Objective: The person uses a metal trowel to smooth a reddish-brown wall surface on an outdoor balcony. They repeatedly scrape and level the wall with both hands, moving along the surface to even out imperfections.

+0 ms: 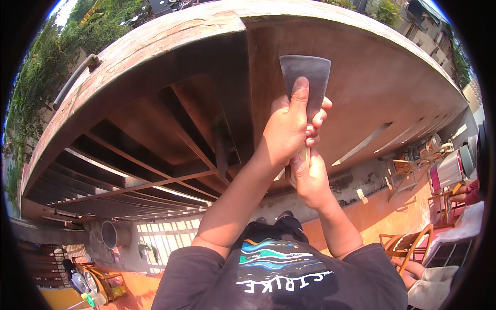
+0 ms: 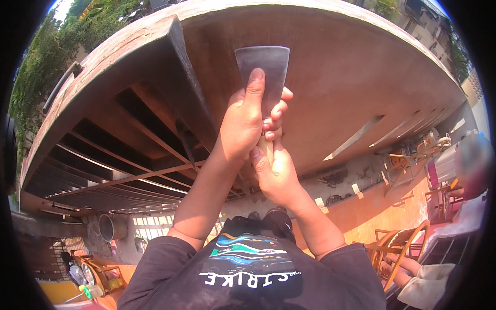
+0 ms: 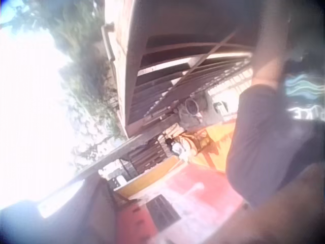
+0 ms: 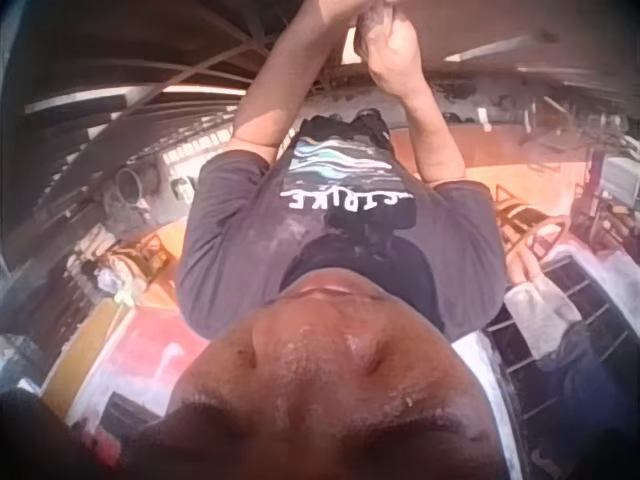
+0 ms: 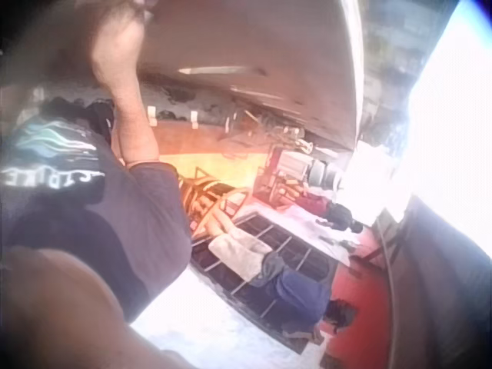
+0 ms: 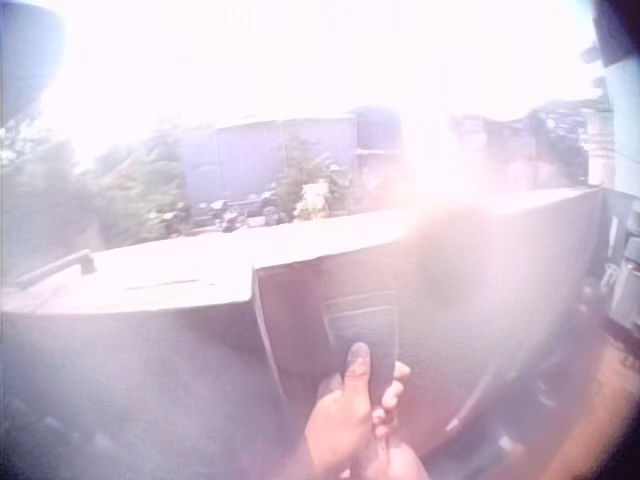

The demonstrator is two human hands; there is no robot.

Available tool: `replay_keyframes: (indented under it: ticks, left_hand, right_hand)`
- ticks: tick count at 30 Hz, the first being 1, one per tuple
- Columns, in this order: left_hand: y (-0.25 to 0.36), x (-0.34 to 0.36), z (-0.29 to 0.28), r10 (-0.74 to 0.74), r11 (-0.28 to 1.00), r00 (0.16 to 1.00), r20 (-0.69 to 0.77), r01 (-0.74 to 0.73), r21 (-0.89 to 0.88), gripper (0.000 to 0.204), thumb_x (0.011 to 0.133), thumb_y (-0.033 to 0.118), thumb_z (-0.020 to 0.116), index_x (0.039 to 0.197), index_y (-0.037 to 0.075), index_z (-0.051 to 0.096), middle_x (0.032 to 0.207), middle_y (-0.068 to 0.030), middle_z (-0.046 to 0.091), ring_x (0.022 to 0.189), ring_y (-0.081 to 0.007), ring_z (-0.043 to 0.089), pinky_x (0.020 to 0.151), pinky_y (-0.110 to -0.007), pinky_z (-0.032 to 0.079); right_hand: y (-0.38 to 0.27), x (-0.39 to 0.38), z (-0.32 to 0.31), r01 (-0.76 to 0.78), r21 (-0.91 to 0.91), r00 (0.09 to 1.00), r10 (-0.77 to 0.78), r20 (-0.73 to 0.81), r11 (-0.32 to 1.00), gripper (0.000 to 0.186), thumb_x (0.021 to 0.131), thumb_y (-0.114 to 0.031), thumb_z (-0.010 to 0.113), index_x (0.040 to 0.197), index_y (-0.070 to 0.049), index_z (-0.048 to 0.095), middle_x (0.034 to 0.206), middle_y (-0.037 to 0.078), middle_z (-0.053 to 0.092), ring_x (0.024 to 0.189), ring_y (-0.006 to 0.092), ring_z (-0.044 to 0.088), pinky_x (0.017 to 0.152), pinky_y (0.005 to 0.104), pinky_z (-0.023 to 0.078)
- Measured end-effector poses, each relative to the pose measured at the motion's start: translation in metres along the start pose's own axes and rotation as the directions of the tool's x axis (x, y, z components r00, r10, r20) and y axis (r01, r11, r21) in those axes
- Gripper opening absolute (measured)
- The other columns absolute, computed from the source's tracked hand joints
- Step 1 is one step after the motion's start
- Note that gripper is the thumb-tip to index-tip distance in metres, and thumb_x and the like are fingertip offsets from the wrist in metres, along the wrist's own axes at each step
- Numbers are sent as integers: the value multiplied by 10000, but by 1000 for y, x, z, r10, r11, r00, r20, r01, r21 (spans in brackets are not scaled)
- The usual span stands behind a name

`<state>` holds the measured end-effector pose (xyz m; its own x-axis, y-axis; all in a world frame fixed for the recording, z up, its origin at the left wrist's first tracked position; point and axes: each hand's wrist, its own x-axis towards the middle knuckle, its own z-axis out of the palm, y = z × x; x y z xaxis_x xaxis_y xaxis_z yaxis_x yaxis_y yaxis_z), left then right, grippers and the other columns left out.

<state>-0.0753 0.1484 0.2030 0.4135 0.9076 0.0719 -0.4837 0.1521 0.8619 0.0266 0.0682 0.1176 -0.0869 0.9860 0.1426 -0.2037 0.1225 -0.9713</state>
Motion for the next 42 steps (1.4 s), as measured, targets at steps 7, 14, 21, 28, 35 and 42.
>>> replay_keyframes:
  ticks: [7,14,21,28,35,42]
  left_hand:
    - [-62,-30,-31,-334,930,937,-102,310,-195,592,1041,569,408,970,4,567,648,-3,442,469,-63,319,422,-224,338]
    - [-71,-23,-24,-328,940,931,-162,304,-156,640,1021,618,406,1003,-5,551,650,-11,458,463,-61,339,424,-232,339]
    - [-27,-4,-11,23,1000,999,-42,-22,22,562,1045,585,372,1000,41,502,679,-25,483,493,-61,345,451,-223,349]
    - [-34,-9,-5,-297,955,927,-229,293,-52,587,1012,616,427,995,33,498,658,-26,464,484,-73,339,430,-216,323]
    - [-15,-13,-3,-115,989,982,-147,99,-111,574,1024,595,431,990,24,489,664,-18,454,489,-63,334,436,-216,328]
    - [-1,-7,1,-155,987,977,-146,147,-62,559,1017,593,457,987,37,499,656,-21,468,481,-64,351,436,-217,340]
  right_hand:
    - [38,-40,11,-190,100,981,183,69,977,243,1067,-289,488,1072,-49,447,691,-28,443,497,49,386,457,234,326]
    - [49,-40,-4,-155,15,985,153,76,988,323,1070,-326,484,1146,-13,460,714,-35,469,546,30,416,482,222,342]
    - [44,2,-4,88,-77,996,-90,-26,993,240,1078,-246,460,1164,-22,470,766,-29,495,599,45,431,552,214,365]
    - [38,-5,-4,-76,-132,997,79,21,988,364,1073,-289,477,1229,38,505,1003,54,591,916,123,544,831,278,458]
    - [10,-9,1,-43,-144,994,58,96,989,350,1074,-277,473,1219,40,498,870,25,567,745,95,507,694,267,454]
    - [-2,0,12,-11,12,993,9,116,1000,304,1074,-219,473,1224,46,473,884,-9,540,721,39,481,647,204,420]
